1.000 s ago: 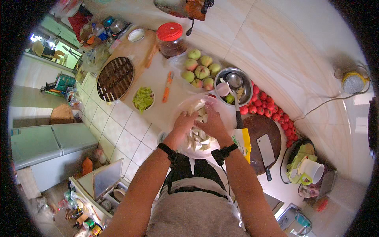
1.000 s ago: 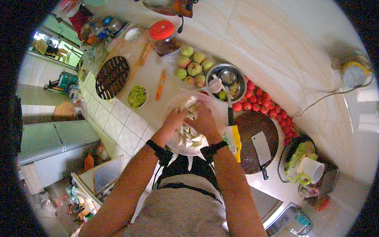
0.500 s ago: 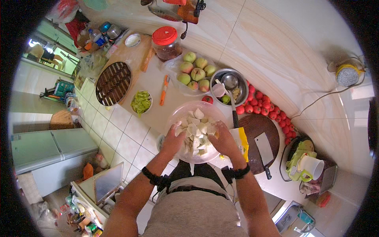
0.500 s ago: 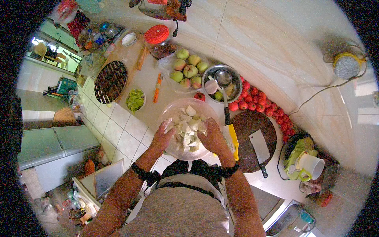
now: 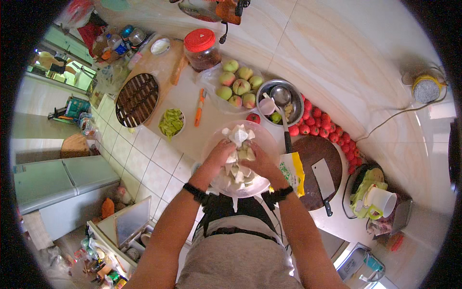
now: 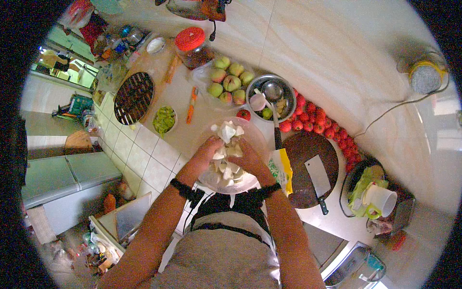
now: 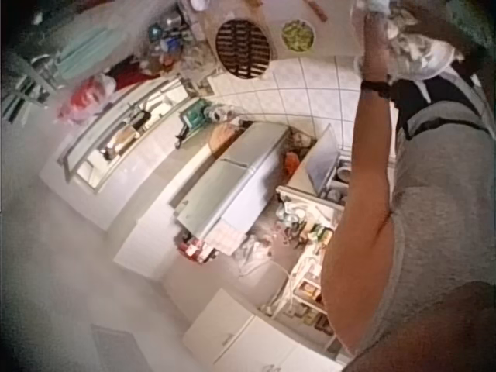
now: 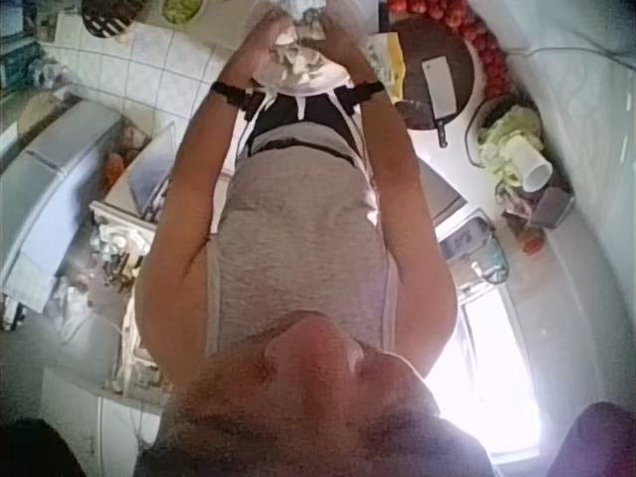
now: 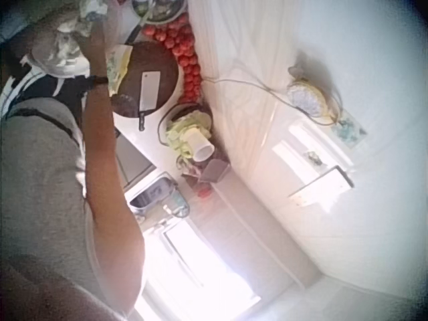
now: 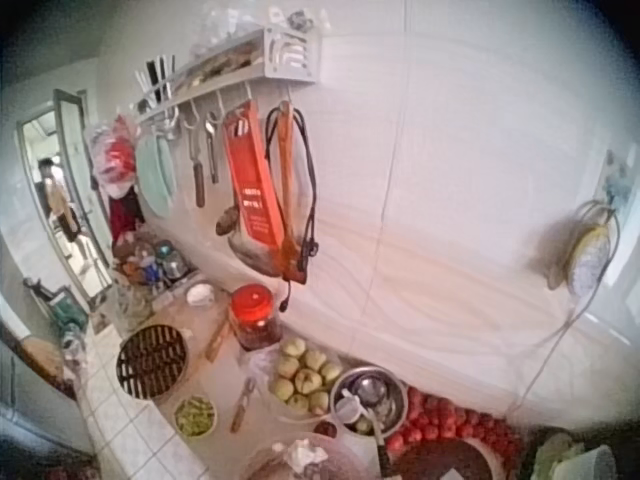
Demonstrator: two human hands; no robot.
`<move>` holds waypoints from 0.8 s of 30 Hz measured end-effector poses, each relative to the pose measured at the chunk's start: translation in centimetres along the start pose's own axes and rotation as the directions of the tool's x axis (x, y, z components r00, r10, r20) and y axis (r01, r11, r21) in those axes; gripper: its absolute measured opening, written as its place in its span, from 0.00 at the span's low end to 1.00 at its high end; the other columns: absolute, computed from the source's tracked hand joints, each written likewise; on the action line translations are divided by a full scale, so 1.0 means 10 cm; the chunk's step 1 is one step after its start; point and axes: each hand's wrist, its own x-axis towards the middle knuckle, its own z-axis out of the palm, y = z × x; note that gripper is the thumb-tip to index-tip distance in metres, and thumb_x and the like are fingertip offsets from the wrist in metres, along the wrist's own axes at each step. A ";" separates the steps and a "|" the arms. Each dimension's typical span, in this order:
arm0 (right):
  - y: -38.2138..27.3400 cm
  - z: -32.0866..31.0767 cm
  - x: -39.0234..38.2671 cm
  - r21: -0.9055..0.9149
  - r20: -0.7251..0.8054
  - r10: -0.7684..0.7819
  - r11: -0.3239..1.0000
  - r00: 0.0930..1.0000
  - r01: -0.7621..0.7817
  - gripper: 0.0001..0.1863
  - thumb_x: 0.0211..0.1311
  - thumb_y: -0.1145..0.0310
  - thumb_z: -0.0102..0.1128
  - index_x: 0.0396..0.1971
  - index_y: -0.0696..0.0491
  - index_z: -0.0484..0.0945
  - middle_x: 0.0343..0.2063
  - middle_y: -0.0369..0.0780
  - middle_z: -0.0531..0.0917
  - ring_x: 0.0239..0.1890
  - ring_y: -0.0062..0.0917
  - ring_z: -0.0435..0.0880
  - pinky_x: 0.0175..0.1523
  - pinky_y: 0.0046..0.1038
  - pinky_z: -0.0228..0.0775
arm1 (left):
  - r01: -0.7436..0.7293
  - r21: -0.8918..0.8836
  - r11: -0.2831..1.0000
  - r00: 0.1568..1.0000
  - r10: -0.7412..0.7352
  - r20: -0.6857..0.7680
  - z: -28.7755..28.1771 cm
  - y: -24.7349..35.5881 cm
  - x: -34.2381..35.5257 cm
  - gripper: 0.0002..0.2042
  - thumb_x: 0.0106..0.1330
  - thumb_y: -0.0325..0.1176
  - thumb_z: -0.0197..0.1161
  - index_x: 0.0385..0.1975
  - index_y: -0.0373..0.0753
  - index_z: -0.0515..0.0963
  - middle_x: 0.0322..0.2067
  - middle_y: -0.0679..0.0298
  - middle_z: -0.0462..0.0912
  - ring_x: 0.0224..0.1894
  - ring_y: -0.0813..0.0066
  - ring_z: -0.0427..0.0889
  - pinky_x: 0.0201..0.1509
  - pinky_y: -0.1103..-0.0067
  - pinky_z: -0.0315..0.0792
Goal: The person fills a pitcher with water from a sink, pours it into a bowl containing sliced food, and then adds powder from a packet and mixes the contents by hand.
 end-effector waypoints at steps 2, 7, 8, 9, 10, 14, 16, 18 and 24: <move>-0.03 -0.10 -0.16 -0.113 0.035 -0.091 0.989 0.995 0.095 0.43 0.59 0.58 0.80 0.71 0.55 0.67 0.65 0.49 0.78 0.69 0.43 0.74 0.74 0.41 0.65 | -0.187 0.198 0.962 0.980 0.170 0.098 -0.06 -0.06 -0.06 0.22 0.74 0.38 0.57 0.63 0.32 0.74 0.53 0.57 0.83 0.57 0.67 0.80 0.65 0.72 0.71; 0.03 -0.32 -0.54 -0.010 -0.026 -0.122 0.992 0.992 0.122 0.39 0.63 0.59 0.75 0.71 0.55 0.68 0.68 0.53 0.73 0.73 0.45 0.69 0.77 0.41 0.60 | -0.178 0.443 0.879 0.975 0.219 -0.043 -0.03 -0.05 -0.61 0.27 0.75 0.36 0.55 0.71 0.32 0.67 0.65 0.49 0.75 0.69 0.62 0.73 0.73 0.69 0.67; 0.03 -0.34 -0.56 -0.241 -0.042 -0.159 0.960 0.986 0.144 0.37 0.65 0.61 0.73 0.71 0.54 0.69 0.70 0.54 0.71 0.73 0.48 0.67 0.77 0.41 0.59 | -0.180 0.443 0.878 0.974 0.222 -0.043 0.01 -0.09 -0.70 0.27 0.75 0.36 0.55 0.71 0.32 0.67 0.65 0.49 0.75 0.69 0.62 0.73 0.73 0.69 0.67; 0.03 -0.32 -0.58 -0.242 -0.042 -0.161 0.959 0.986 0.146 0.37 0.65 0.61 0.73 0.71 0.54 0.69 0.70 0.54 0.71 0.73 0.48 0.67 0.77 0.41 0.59 | -0.082 0.285 0.955 0.971 0.141 -0.193 0.06 -0.14 -0.78 0.29 0.74 0.37 0.57 0.72 0.32 0.64 0.64 0.51 0.75 0.66 0.63 0.75 0.70 0.68 0.70; -0.07 -0.25 -0.61 -0.279 -0.078 -0.052 0.960 0.996 0.028 0.36 0.67 0.58 0.70 0.71 0.56 0.69 0.70 0.56 0.70 0.73 0.49 0.67 0.78 0.41 0.58 | 0.002 0.103 0.995 0.944 0.032 -0.329 0.10 -0.16 -0.84 0.32 0.73 0.37 0.60 0.74 0.32 0.61 0.63 0.53 0.75 0.64 0.63 0.77 0.68 0.68 0.72; 0.18 0.08 -0.41 -0.275 -0.192 0.221 0.923 0.956 -0.269 0.43 0.65 0.50 0.68 0.70 0.64 0.65 0.69 0.61 0.68 0.74 0.50 0.66 0.77 0.44 0.58 | 0.108 -0.163 0.981 0.958 -0.147 -0.248 0.31 -0.16 -0.69 0.35 0.74 0.41 0.62 0.75 0.31 0.57 0.65 0.49 0.73 0.63 0.57 0.77 0.64 0.64 0.76; 0.06 0.23 -0.25 -0.235 -0.206 0.272 0.919 0.940 -0.317 0.46 0.63 0.50 0.70 0.71 0.65 0.64 0.68 0.61 0.70 0.73 0.51 0.68 0.76 0.44 0.60 | 0.117 -0.124 0.985 0.956 -0.146 -0.256 0.04 -0.60 -0.37 0.36 0.73 0.44 0.62 0.75 0.33 0.57 0.65 0.49 0.73 0.63 0.57 0.77 0.65 0.63 0.76; -0.01 0.21 -0.16 -0.131 -0.236 0.284 0.938 0.929 -0.320 0.52 0.58 0.48 0.74 0.72 0.67 0.60 0.65 0.60 0.74 0.69 0.51 0.73 0.73 0.43 0.64 | 0.156 -0.079 0.985 0.960 -0.170 -0.223 0.09 -0.57 -0.19 0.36 0.73 0.47 0.62 0.75 0.35 0.58 0.65 0.50 0.73 0.63 0.57 0.77 0.65 0.61 0.76; -0.01 0.22 -0.14 0.360 -0.084 0.388 0.871 0.918 -0.335 0.50 0.63 0.55 0.74 0.75 0.65 0.57 0.61 0.51 0.80 0.63 0.40 0.80 0.68 0.37 0.72 | 0.266 -0.432 0.862 0.935 -0.340 -0.103 0.00 -0.42 0.03 0.31 0.75 0.61 0.56 0.68 0.45 0.73 0.59 0.60 0.79 0.56 0.61 0.81 0.57 0.66 0.78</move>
